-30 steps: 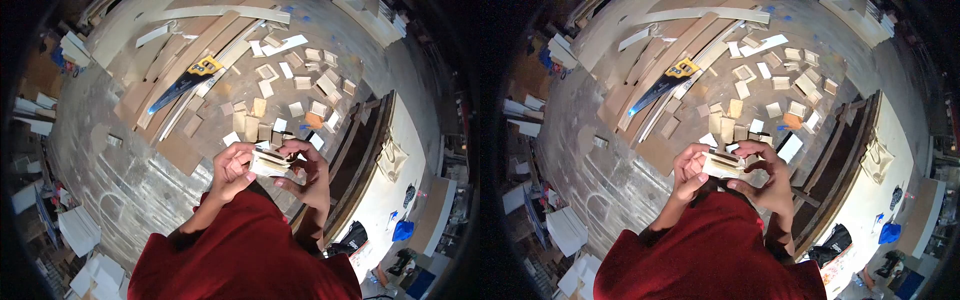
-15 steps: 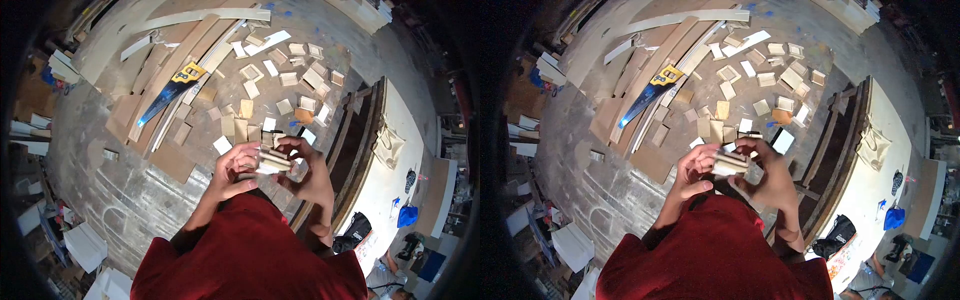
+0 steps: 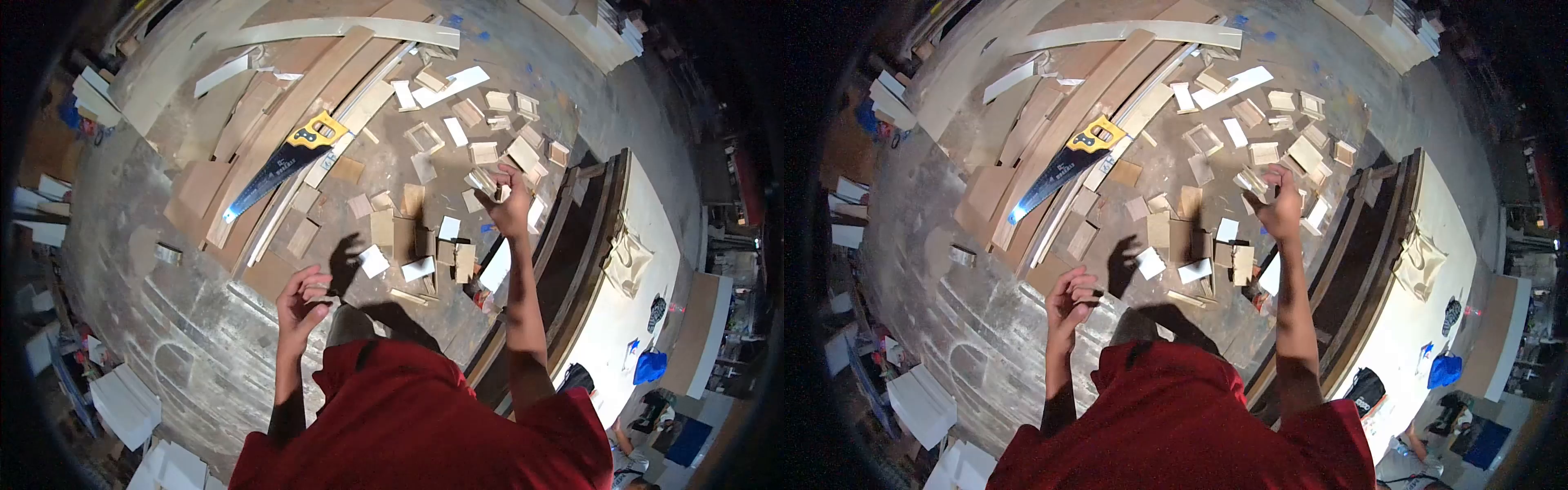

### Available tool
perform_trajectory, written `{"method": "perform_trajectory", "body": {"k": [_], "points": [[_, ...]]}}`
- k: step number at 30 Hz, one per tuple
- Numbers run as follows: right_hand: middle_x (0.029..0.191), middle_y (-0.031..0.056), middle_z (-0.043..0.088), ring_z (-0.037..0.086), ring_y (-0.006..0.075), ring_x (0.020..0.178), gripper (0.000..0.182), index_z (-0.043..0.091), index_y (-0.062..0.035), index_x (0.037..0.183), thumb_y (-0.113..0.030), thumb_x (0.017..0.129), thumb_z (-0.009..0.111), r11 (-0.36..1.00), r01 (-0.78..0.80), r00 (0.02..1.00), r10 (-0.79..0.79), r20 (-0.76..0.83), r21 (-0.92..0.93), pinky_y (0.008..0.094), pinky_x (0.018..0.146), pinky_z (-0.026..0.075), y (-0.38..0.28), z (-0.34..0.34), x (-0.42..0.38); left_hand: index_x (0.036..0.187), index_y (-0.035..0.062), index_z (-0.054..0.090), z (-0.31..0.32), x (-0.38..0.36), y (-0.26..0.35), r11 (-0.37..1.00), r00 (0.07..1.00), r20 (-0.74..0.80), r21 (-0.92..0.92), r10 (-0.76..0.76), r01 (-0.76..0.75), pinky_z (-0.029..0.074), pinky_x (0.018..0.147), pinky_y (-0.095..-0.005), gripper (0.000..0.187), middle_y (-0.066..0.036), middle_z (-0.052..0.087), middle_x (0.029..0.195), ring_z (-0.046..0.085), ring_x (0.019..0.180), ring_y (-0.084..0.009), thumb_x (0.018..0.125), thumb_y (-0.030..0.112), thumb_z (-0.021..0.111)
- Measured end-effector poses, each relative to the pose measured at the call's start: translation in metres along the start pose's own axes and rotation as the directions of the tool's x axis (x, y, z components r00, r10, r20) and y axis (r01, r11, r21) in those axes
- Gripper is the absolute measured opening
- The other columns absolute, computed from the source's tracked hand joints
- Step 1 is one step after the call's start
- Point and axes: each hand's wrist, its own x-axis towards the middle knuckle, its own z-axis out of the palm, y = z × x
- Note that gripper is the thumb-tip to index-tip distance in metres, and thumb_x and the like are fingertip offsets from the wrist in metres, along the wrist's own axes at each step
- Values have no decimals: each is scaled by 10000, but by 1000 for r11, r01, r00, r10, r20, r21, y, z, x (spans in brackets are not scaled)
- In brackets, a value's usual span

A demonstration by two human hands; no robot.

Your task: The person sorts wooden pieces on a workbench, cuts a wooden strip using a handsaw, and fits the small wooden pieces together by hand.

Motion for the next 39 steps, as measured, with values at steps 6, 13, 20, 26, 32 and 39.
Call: {"method": "perform_trajectory", "body": {"k": [6, 13, 20, 26, 32, 39], "points": [[1097, 55, 727, 635, 324, 1098, 802, 516, -114, 1321, -316, 664, 929, 954, -224, 974, 218, -56, -200, 485, 930, 473, 93, 87, 22, 1409, 17, 520, -30, -10, -16, 996, 991, -128, 66, -43, 52, 543, 883, -299, 672, -104, 653, 1213, 669, 984, -151, 833, 197, 816], [1166, -39, 719, 568, 321, 1207, 769, 483, -172, 1339, -433, 722, 860, 866, -355, 935, 326, -139, -352, 659, 1013, 302, 119, 152, 30, 1399, 12, 519, -34, -6, -28, 991, 969, -216, 28, -123, 132, 561, 881, -319, 679, -118, 658, 1200, 665, 1000, -172, 826, 210, 825], [1166, 28, 716, 585, 340, 1130, 456, 558, -162, 1249, -352, 856, 689, 947, -226, 952, 165, -258, -229, 629, 975, 314, 178, 198, 16, 1374, -1, 537, -36, -15, -38, 993, 959, -261, -58, -111, 99, 576, 837, -296, 663, -122, 655, 1212, 666, 960, -160, 828, 237, 829], [1142, 27, 701, 612, 348, 1100, 571, 559, -146, 1233, -390, 768, 782, 884, -312, 936, 223, -273, -347, 576, 939, 374, 175, 202, 16, 1359, -17, 533, -24, -32, -36, 991, 942, -311, 16, -122, 134, 575, 779, -317, 735, -116, 675, 1180, 682, 931, -177, 807, 381, 813], [1146, 29, 679, 590, 350, 1110, 579, 562, -138, 1234, -324, 741, 803, 910, -243, 952, 157, -263, -335, 604, 942, 352, 129, 169, 10, 1360, -17, 531, -4, -48, -32, 993, 944, -313, 29, -102, 117, 579, 770, -319, 725, -117, 675, 1176, 678, 941, -173, 809, 364, 810], [1087, 114, 658, 589, 355, 1065, 565, 571, -35, 1182, -219, 733, 860, 953, -293, 869, 235, -435, -72, 466, 933, 446, 88, 120, -18, 1332, -17, 555, 23, -58, -30, 970, 971, -233, 220, -52, 104, 546, 780, -289, 594, -88, 672, 1154, 635, 919, -122, 840, 223, 785]]}}
